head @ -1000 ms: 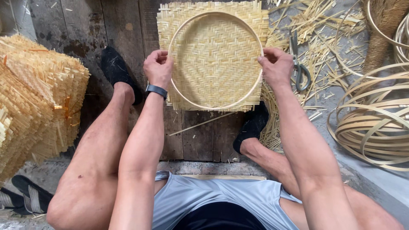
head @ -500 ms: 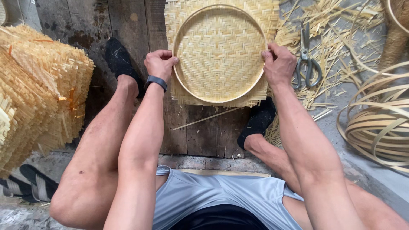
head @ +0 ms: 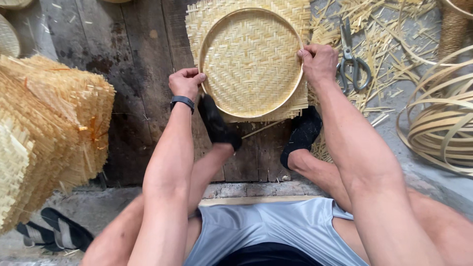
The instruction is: The person places a circular bamboo frame onto a square woven mat, presses it down, and flips the assembly. Using shears, they trim the excess woven material around the frame's edge. The finished circular basket is then stacked with others.
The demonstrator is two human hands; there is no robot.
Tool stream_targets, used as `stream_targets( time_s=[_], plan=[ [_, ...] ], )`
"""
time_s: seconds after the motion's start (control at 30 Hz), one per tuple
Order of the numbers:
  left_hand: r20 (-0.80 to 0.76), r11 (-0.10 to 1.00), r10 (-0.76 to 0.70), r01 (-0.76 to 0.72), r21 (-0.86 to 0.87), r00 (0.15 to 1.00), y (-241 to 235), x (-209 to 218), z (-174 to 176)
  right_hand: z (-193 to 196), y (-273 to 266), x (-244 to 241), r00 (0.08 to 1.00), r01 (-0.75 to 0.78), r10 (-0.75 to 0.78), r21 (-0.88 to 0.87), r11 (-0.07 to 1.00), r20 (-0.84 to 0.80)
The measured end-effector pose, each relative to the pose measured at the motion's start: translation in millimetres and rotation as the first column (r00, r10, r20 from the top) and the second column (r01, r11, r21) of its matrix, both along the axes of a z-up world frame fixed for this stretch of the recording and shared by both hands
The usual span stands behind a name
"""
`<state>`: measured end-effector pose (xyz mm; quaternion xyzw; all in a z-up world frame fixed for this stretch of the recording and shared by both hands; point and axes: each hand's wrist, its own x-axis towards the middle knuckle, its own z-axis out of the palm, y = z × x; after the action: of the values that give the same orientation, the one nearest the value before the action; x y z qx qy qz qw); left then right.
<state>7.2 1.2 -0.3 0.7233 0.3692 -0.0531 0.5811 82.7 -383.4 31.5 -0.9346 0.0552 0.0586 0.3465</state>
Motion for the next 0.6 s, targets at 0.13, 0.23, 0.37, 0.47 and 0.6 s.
stream_targets(
  time_s=[0.13, 0.23, 0.37, 0.47, 0.6],
  plan=[
    [-0.049, 0.998, 0.004, -0.006, -0.060, 0.999, 1.6, 9.5, 8.5, 5.4, 1.5, 6.8, 0.999, -0.042, 0.042, -0.060, 0.997, 0.005],
    [-0.076, 0.996, -0.020, 0.013, -0.084, 0.997, 5.0, 8.8, 9.6, 0.1, -0.5, 3.3, 0.998, -0.008, 0.011, 0.061, 0.998, -0.058],
    [-0.076, 0.998, -0.034, 0.030, -0.051, 0.997, 6.2, 9.3, 4.3, -2.4, -6.8, 10.2, 0.998, 0.012, -0.008, 0.072, 0.997, -0.055],
    [-0.019, 0.991, -0.006, 0.004, -0.135, 1.000, 8.5, 6.4, -5.6, -6.5, -7.0, 7.4, 0.996, 0.027, -0.018, 0.106, 0.994, -0.087],
    [0.000, 0.993, -0.043, 0.043, -0.111, 0.999, 9.1, 5.5, -12.5, -1.7, -9.4, 9.8, 0.996, -0.013, 0.026, 0.149, 0.989, -0.086]
  ],
)
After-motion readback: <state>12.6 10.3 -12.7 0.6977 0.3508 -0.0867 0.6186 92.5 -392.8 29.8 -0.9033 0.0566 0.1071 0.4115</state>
